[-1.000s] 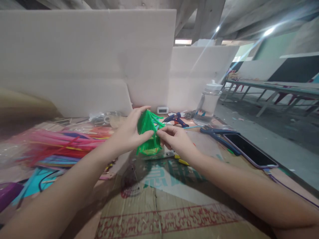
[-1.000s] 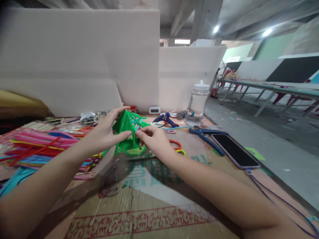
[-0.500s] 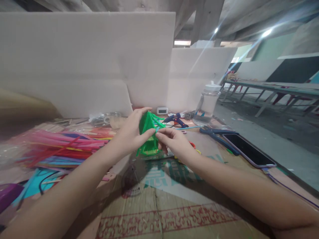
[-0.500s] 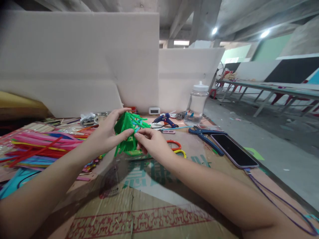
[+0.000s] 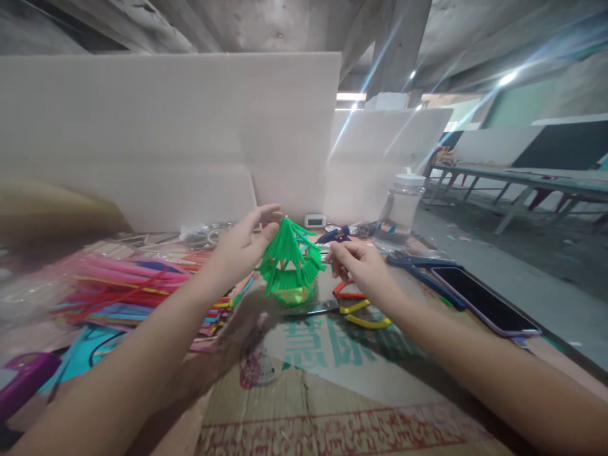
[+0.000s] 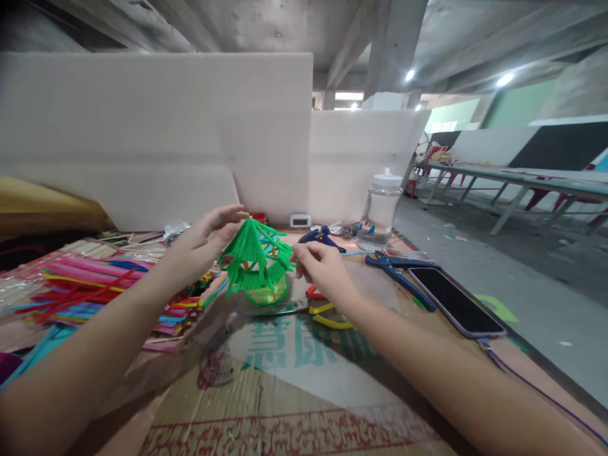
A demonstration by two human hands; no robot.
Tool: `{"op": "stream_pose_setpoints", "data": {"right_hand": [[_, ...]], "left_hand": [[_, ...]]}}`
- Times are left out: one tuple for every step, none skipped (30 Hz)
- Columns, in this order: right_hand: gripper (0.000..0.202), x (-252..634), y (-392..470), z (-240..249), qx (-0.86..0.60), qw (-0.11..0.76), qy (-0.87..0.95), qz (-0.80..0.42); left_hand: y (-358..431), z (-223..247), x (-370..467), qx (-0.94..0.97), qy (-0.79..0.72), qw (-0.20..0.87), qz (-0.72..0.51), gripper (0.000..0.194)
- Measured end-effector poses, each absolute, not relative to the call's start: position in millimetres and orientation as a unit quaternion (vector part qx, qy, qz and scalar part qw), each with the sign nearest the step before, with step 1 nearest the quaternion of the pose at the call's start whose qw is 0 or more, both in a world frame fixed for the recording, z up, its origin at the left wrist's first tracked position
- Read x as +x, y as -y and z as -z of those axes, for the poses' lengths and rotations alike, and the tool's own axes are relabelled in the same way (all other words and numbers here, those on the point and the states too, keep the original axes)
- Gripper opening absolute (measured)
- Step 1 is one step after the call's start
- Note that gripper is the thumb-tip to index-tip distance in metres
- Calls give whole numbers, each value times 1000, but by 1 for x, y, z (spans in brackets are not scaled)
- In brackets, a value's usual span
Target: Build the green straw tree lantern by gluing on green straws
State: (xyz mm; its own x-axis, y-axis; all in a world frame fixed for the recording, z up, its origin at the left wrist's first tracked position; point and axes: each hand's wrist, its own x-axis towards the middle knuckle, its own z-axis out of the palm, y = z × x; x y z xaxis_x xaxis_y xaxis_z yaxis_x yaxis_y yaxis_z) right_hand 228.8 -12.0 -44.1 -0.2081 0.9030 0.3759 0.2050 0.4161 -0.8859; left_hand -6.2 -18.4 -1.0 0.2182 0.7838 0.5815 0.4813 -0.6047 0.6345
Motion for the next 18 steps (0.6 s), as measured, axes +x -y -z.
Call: {"op": "stream_pose_setpoints", "data": {"right_hand": [[44,233,8,47,-406,496,690,-336],[44,236,3,51,-410,505,689,-319],[44,238,-1,56,-413,513,685,-312],[42,239,-5,62,-417,517,677,-316],[40,239,-9,67,-420,520,671,-322],[39,239,-11,72,-421,521,665,-330],[38,238,-13,78,-421,519,662,-338],[37,236,-13,83,-419,518,661,-346],[36,235,-14,87,-416,514,661,-354],[35,234,-14,91,-414,510,662,-362],[33,233,-14,95,-412,502,663,-372],[32,232,-14,99,-410,492,666,-382],[30,231,-13,101,-409,479,670,-392],[27,231,-13,103,-409,466,675,-401],[25,230,-12,104,-408,452,680,-408],[24,230,-12,104,-407,438,686,-415],[23,230,-10,103,-402,426,695,-418],[23,230,-9,101,-393,412,708,-417]], "left_hand": [[17,-1,-11,758,-425,156,-469,51],[15,-3,-15,755,-435,147,-468,50],[12,-4,-19,755,-445,141,-461,48],[9,-4,-23,756,-451,144,-452,47],[6,-3,-27,758,-452,158,-443,45],[3,-2,-30,762,-450,178,-431,44],[0,0,-32,765,-443,198,-423,43],[-2,1,-34,770,-434,215,-415,42],[-4,2,-35,776,-423,229,-408,41],[-4,2,-35,781,-413,241,-402,39],[-3,2,-35,786,-405,249,-395,38],[-1,0,-34,789,-405,253,-386,38],[2,-1,-32,791,-410,253,-378,38],[5,-3,-31,792,-418,248,-371,39],[7,-5,-29,792,-428,239,-364,40],[10,-6,-28,793,-438,227,-358,41],[11,-7,-27,794,-445,216,-354,41],[12,-8,-26,796,-447,207,-352,41]]}}
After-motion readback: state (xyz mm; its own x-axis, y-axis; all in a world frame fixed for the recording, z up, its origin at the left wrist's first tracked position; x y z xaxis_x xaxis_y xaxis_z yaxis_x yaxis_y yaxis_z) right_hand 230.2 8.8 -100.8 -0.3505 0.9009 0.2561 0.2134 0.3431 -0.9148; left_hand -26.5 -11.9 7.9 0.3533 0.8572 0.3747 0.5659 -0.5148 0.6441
